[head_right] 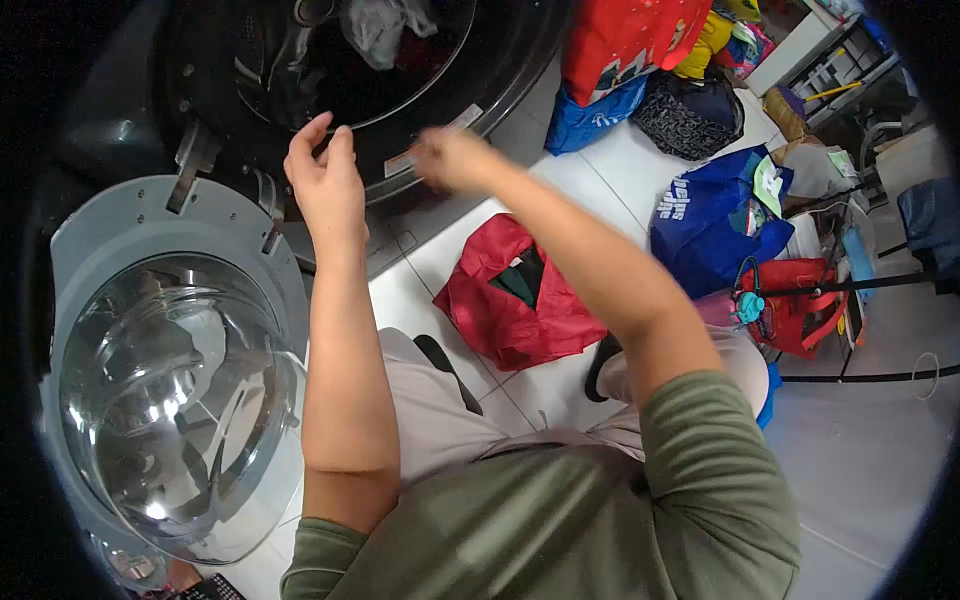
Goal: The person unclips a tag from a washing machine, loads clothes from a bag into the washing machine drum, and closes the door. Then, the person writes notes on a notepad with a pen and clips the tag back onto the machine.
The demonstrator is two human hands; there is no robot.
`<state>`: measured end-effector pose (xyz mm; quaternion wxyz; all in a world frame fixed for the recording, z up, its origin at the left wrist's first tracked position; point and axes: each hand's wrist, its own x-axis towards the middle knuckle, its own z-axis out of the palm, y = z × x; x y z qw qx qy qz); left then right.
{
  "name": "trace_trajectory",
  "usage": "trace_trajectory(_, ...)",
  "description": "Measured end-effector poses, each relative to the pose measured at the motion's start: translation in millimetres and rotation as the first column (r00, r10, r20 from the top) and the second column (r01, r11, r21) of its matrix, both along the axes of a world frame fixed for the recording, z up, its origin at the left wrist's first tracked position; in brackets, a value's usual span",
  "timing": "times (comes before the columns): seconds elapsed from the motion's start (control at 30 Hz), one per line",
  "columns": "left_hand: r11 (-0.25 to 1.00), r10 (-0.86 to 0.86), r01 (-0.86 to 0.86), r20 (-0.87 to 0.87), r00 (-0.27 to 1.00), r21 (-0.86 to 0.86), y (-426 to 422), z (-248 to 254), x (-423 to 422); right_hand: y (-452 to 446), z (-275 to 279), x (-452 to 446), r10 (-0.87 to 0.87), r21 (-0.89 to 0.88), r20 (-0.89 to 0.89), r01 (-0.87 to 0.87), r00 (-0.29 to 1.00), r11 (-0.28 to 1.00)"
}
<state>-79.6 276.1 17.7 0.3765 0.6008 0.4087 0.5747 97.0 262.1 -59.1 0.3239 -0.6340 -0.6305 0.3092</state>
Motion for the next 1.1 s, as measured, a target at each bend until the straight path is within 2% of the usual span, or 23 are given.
trace_trajectory(0.03,1.000,-0.012,0.012,-0.034,0.999,0.016,0,1,3,-21,-79,4,0.059,0.116,0.332,-0.103,0.941,0.988)
trace_trajectory(0.07,0.999,-0.025,0.027,-0.071,0.997,0.032,-2,2,5,-62,-127,-2,0.076,-0.219,0.383,0.011,0.920,0.976)
trace_trajectory(0.13,0.996,-0.076,0.081,-0.135,0.988,0.036,-8,1,6,-137,-230,14,0.197,-0.465,0.448,0.038,0.872,0.885)
trace_trajectory(0.17,0.993,-0.099,0.108,-0.165,0.981,0.042,-9,1,6,-179,-245,29,0.247,-0.635,0.522,0.179,0.816,0.751)
trace_trajectory(0.2,0.994,-0.094,0.102,-0.161,0.983,0.041,-12,2,6,-206,-227,39,0.329,-0.726,0.591,0.308,0.737,0.615)
trace_trajectory(0.23,0.992,-0.119,0.123,-0.176,0.977,0.014,-12,2,4,-245,-252,69,0.216,-0.583,0.697,0.365,0.684,0.726)
trace_trajectory(0.3,0.984,-0.177,0.173,-0.198,0.964,-0.041,-13,1,4,-279,-262,121,-0.094,-0.467,0.777,0.670,0.623,0.577)
trace_trajectory(0.4,0.968,-0.250,0.248,-0.244,0.937,-0.041,-17,-1,11,-269,-193,127,-0.010,-0.434,0.824,0.643,0.567,0.631)
trace_trajectory(0.47,0.962,-0.271,0.265,-0.272,0.923,-0.060,-21,-3,16,-243,-199,114,-0.028,-0.433,0.783,0.577,0.622,0.692)
trace_trajectory(0.5,0.965,-0.238,0.259,-0.308,0.921,0.031,-24,-3,18,-233,-194,97,-0.018,-0.420,0.764,0.519,0.645,0.745)
trace_trajectory(0.57,0.956,-0.251,0.288,-0.362,0.898,0.052,-27,-9,21,-240,-243,75,-0.207,-0.282,0.804,0.664,0.557,0.692)
trace_trajectory(0.6,0.951,-0.278,0.308,-0.373,0.885,0.023,-29,-9,22,-241,-265,74,-0.299,-0.296,0.752,0.706,0.588,0.644)
trace_trajectory(0.67,0.940,-0.307,0.342,-0.411,0.858,0.014,-30,-13,21,-228,-245,88,-0.157,-0.420,0.664,0.538,0.731,0.731)
trace_trajectory(0.7,0.928,-0.351,0.373,-0.407,0.843,-0.028,-29,-13,21,-222,-225,99,-0.076,-0.478,0.611,0.444,0.788,0.758)
trace_trajectory(0.77,0.897,-0.435,0.430,-0.390,0.812,-0.106,-27,-10,21,-199,-138,131,0.006,-0.521,0.339,0.183,0.941,0.834)
trace_trajectory(0.8,0.872,-0.484,0.475,-0.354,0.800,-0.120,-27,-12,23,-199,-100,143,-0.304,-0.458,-0.118,0.220,0.945,0.861)
trace_trajectory(0.83,0.848,-0.526,0.515,-0.317,0.789,-0.126,-26,-15,25,-198,-36,139,-0.403,-0.425,-0.288,0.261,0.869,0.867)
trace_trajectory(0.87,0.824,-0.564,0.552,-0.279,0.777,-0.128,-25,-16,27,-201,6,142,-0.275,-0.249,-0.399,0.185,0.875,0.951)
trace_trajectory(0.9,0.745,-0.666,0.611,-0.250,0.703,-0.268,-26,-13,27,-206,39,144,-0.125,-0.058,-0.482,0.111,0.867,0.992)
trace_trajectory(0.97,0.733,-0.638,0.679,-0.386,0.666,-0.040,-42,-11,31,-208,94,108,0.084,0.259,-0.753,0.177,0.653,0.949)
trace_trajectory(1.03,0.590,-0.761,0.808,-0.333,0.556,0.001,-59,-14,40,-188,117,78,0.126,0.379,-0.726,0.240,0.676,0.894)
trace_trajectory(1.07,0.491,-0.863,0.849,-0.238,0.445,-0.196,-71,-4,41,-180,124,65,0.142,0.436,-0.711,0.273,0.689,0.857)
trace_trajectory(1.1,0.319,-0.947,0.881,-0.074,0.314,-0.350,-77,-3,46,-169,131,63,-0.016,0.426,-0.597,0.333,0.802,0.841)
